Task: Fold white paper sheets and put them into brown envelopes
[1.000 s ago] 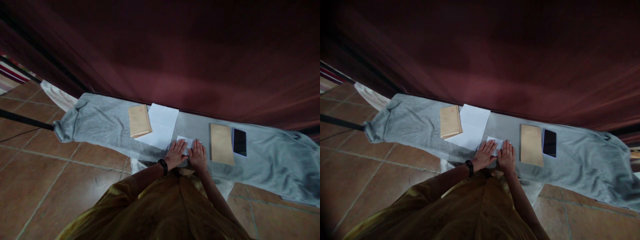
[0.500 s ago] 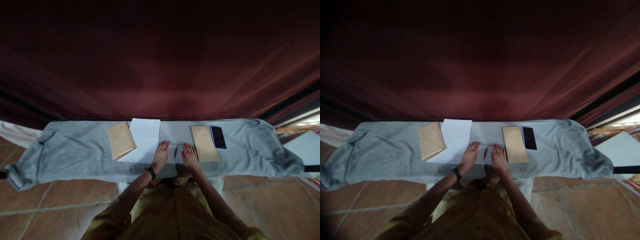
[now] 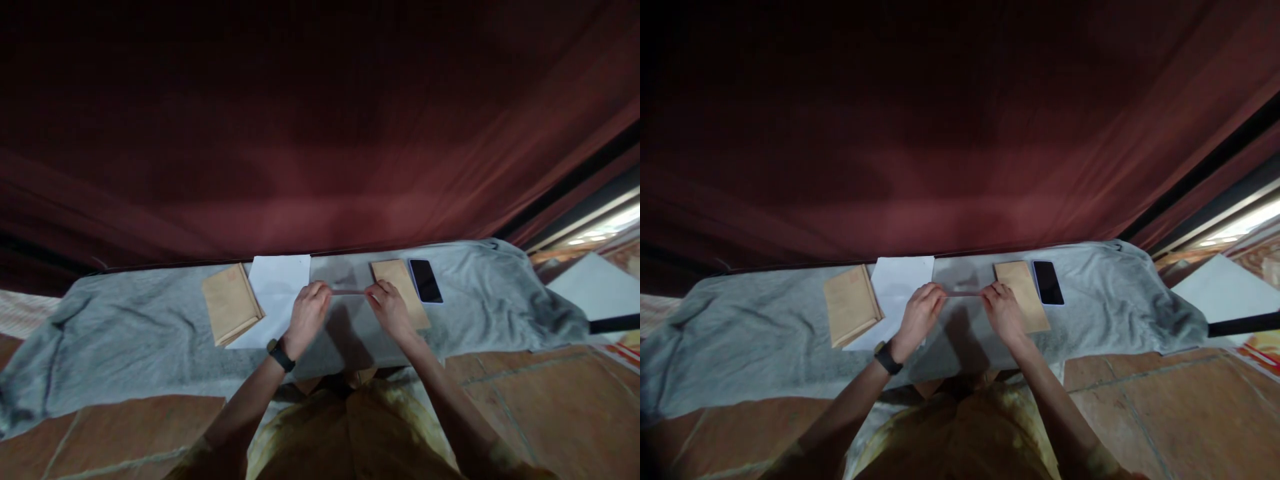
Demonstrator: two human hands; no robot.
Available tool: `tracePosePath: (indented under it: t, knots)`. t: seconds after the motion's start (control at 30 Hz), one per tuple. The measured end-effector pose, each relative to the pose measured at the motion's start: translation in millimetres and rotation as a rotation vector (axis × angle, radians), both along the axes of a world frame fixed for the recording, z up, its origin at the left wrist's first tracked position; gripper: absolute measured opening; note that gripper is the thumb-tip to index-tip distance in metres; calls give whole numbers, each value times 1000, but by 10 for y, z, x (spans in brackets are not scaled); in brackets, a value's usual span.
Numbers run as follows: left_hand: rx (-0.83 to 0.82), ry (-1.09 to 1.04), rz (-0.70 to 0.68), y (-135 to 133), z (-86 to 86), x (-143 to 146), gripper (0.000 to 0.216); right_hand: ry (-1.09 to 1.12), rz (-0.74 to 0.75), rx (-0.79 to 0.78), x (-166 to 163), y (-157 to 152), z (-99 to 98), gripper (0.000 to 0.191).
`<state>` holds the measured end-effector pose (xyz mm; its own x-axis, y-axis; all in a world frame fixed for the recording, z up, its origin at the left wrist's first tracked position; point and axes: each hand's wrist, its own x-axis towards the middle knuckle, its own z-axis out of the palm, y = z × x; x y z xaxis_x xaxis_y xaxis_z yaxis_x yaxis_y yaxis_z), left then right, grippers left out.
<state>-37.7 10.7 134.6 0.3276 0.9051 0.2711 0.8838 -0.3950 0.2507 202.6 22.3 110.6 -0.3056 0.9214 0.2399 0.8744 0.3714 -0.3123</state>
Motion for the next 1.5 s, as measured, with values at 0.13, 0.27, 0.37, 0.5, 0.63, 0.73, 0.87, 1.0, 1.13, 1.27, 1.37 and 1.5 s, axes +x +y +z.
tracePosePath:
  t: [0.13, 0.27, 0.37, 0.5, 0.63, 0.73, 0.87, 1.0, 1.13, 1.27, 1.37, 1.5]
  knots:
    - [85, 68, -115, -269, -217, -59, 20, 40, 81, 118, 60, -249, 0, 19]
    - [-39, 150, -197, -569, -737, -41, 27, -40, 194, 65, 29, -589, -416, 22]
    - [-137, 128, -240, -730, -956, -60, 33, 5, 215, -4, 50, -818, -701, 22]
    - [-229, 56, -233, -787, -940, -110, 39, 138, 173, -25, 73, -960, -841, 20]
    - [-223, 54, -199, -732, -901, 34, 45, 244, 98, -22, -119, -887, -866, 31]
    - [-174, 111, -116, -682, -999, 262, 56, 214, 67, -22, -356, -795, -907, 45]
    - [-110, 182, -14, -671, -1180, 442, 60, 39, 3, -11, -514, -751, -988, 53]
    - [-63, 184, 44, -713, -1261, 408, 61, -53, -67, 50, -463, -760, -1057, 62]
    - [-54, 150, 134, -749, -1270, 374, 62, -61, -118, 97, -389, -753, -1101, 63]
    - [-71, 157, 169, -728, -1238, 430, 60, -69, -145, 105, -372, -755, -1125, 63]
    - [-74, 163, 91, -678, -1216, 480, 58, -82, -137, 91, -371, -757, -1128, 61]
    - [-65, 182, 60, -634, -1247, 497, 59, -65, -147, 81, -369, -753, -1088, 58]
